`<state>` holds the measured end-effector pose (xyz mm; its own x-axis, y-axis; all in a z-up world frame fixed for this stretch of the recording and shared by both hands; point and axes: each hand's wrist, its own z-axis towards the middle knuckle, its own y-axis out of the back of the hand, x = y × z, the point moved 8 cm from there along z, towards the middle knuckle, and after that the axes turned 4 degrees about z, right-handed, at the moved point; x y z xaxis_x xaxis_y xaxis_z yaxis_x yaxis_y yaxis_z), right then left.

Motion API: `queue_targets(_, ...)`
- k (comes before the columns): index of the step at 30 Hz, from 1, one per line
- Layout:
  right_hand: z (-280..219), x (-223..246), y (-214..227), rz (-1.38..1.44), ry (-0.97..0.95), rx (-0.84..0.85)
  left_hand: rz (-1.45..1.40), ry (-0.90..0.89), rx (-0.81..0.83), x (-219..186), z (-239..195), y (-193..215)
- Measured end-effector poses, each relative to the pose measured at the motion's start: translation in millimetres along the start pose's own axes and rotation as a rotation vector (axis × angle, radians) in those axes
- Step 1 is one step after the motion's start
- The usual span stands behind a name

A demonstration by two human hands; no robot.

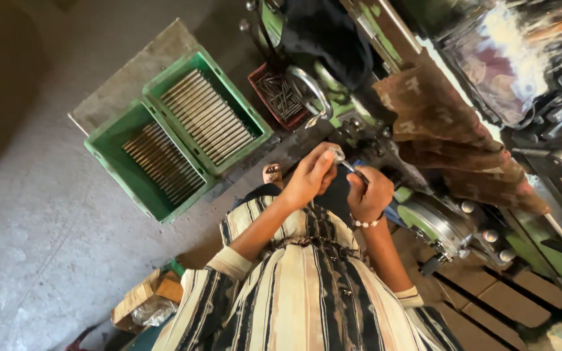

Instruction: The person operates a metal turning machine, repeatedly picking up cylindrical metal rods from a green bin, inserting them into the machine's chuck, and using a tool to adjust the setup. The person then removes the rods and places them back into the bin.

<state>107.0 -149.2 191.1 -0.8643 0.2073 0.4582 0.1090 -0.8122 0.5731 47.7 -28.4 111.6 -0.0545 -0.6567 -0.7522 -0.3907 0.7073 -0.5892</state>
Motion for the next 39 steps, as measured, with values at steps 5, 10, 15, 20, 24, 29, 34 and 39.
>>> queue_targets(5, 7, 0, 15, 0.024, 0.019, 0.067, -0.012, -0.109, 0.053, 2, -5, -13)
queue_targets(10, -2, -9, 24, 0.205, -0.203, 0.035, 0.188, -0.294, -0.029, -16, -13, -21)
queue_targets(15, -50, -36, -1, 0.975, -0.984, -0.038, 0.899, -0.686, -0.01, -60, -27, -40)
queue_targets(20, -63, -55, -32, 1.364, -1.409, -0.062, 1.111, -0.804, 0.063, -65, -6, -48)
queue_targets(24, -70, -86, -30, 1.177, -1.611, -0.083, 0.969, -0.703, -0.065, -48, 27, -45)
queue_targets(29, -44, -113, 14, 0.636, -1.068, -0.173, 0.4, 0.027, 0.006, 23, 71, -49)
queue_targets(34, -52, -141, 28, 0.873, -1.272, -0.354, 0.489, -0.203, -0.019, 0, 86, -77)
queue_targets(39, 9, -125, 82, 0.041, -0.69, -0.172, 0.038, 0.289, 0.094, 27, 112, -96)
